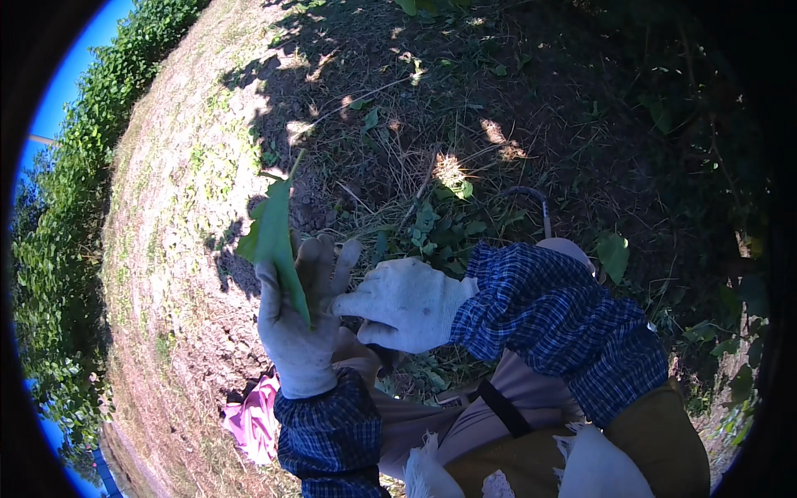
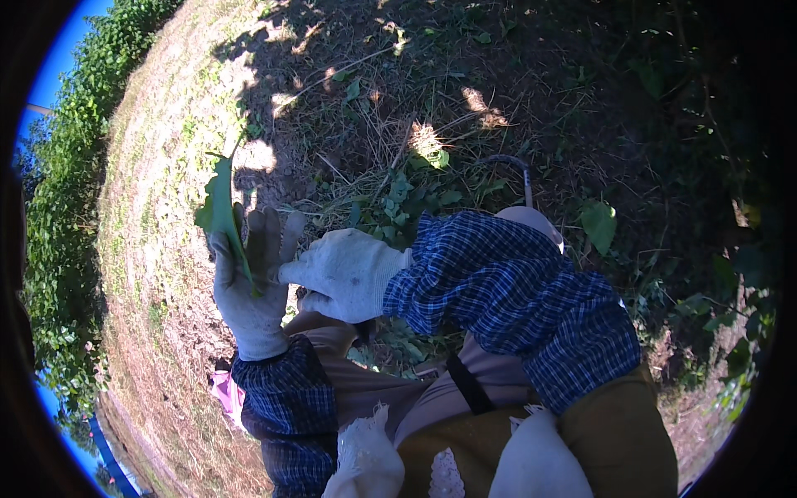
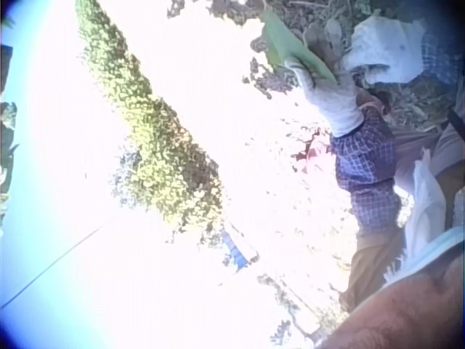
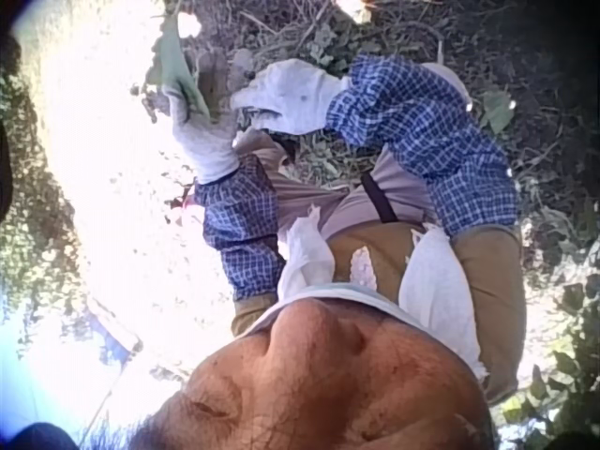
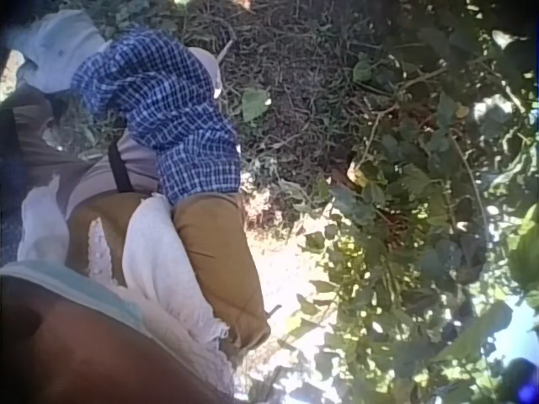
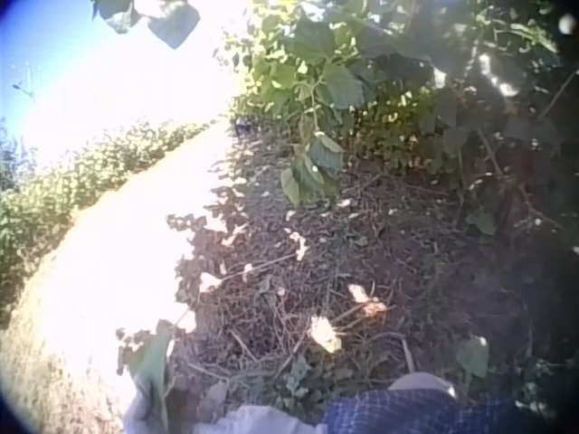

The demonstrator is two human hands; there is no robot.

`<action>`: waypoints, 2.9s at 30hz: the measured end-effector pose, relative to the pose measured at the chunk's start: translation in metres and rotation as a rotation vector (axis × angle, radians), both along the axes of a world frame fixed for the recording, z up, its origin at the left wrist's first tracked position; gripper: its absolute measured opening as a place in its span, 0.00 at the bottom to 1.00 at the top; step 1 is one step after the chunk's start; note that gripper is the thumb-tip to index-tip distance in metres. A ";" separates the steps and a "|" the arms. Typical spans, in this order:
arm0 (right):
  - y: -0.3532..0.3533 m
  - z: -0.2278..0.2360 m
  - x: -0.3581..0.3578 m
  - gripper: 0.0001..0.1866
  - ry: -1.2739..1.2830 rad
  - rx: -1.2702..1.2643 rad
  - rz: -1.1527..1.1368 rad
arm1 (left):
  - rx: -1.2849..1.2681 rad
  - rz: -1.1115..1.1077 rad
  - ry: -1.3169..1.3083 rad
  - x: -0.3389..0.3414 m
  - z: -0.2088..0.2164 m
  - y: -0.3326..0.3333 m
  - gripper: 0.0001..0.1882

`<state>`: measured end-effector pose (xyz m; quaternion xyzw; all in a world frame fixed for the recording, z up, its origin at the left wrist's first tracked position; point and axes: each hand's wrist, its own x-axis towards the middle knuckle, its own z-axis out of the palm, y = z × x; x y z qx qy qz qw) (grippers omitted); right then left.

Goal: The person sits on the ground and handles green leaves with gloved hands, separating and arranging them. The person continues to pick up and sort leaves throughout the clip.

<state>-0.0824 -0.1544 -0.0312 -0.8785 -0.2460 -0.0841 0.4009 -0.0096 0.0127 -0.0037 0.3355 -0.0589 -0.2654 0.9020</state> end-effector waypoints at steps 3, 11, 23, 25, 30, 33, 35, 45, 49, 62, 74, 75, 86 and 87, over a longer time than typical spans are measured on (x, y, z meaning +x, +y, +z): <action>-0.001 0.003 0.000 0.17 0.038 -0.037 0.073 | -0.008 0.017 0.035 0.000 0.001 0.000 0.30; -0.002 0.001 -0.002 0.14 -0.113 0.122 0.040 | -0.097 -0.077 0.063 0.000 0.002 0.003 0.27; -0.001 -0.003 0.000 0.17 0.012 0.000 0.027 | 0.005 0.046 0.035 0.001 0.001 0.000 0.26; -0.001 -0.002 0.000 0.17 0.037 -0.025 0.000 | 0.021 0.046 0.021 0.002 0.001 0.002 0.26; -0.005 0.003 0.003 0.15 0.098 -0.043 -0.081 | -0.021 0.030 -0.012 0.003 -0.001 -0.001 0.24; -0.002 0.002 0.000 0.17 0.075 -0.017 -0.089 | -0.015 0.019 -0.031 0.004 -0.003 0.000 0.26; 0.000 -0.002 -0.001 0.21 -0.019 0.093 -0.104 | 0.018 0.027 -0.017 0.003 -0.002 0.000 0.28; -0.004 0.007 -0.005 0.17 -0.143 0.142 -0.017 | 0.011 0.018 0.027 0.001 0.001 -0.001 0.29; -0.004 0.005 -0.008 0.17 -0.195 0.149 -0.007 | 0.095 0.082 0.037 0.002 -0.001 -0.003 0.29; -0.005 0.005 -0.023 0.10 -0.214 0.182 0.070 | 0.069 0.078 0.002 0.005 -0.009 -0.015 0.26; -0.015 0.022 -0.033 0.24 -0.335 0.280 0.089 | 0.437 0.078 0.025 0.000 -0.006 -0.035 0.22; -0.013 0.019 -0.035 0.24 -0.347 0.292 0.084 | 0.452 0.059 0.015 0.001 -0.006 -0.035 0.20; -0.020 0.020 -0.042 0.23 -0.308 0.315 0.074 | 0.505 0.019 -0.017 -0.005 0.003 -0.052 0.18; -0.016 0.013 -0.045 0.23 -0.285 0.324 0.041 | 0.498 0.002 -0.003 -0.005 0.002 -0.055 0.18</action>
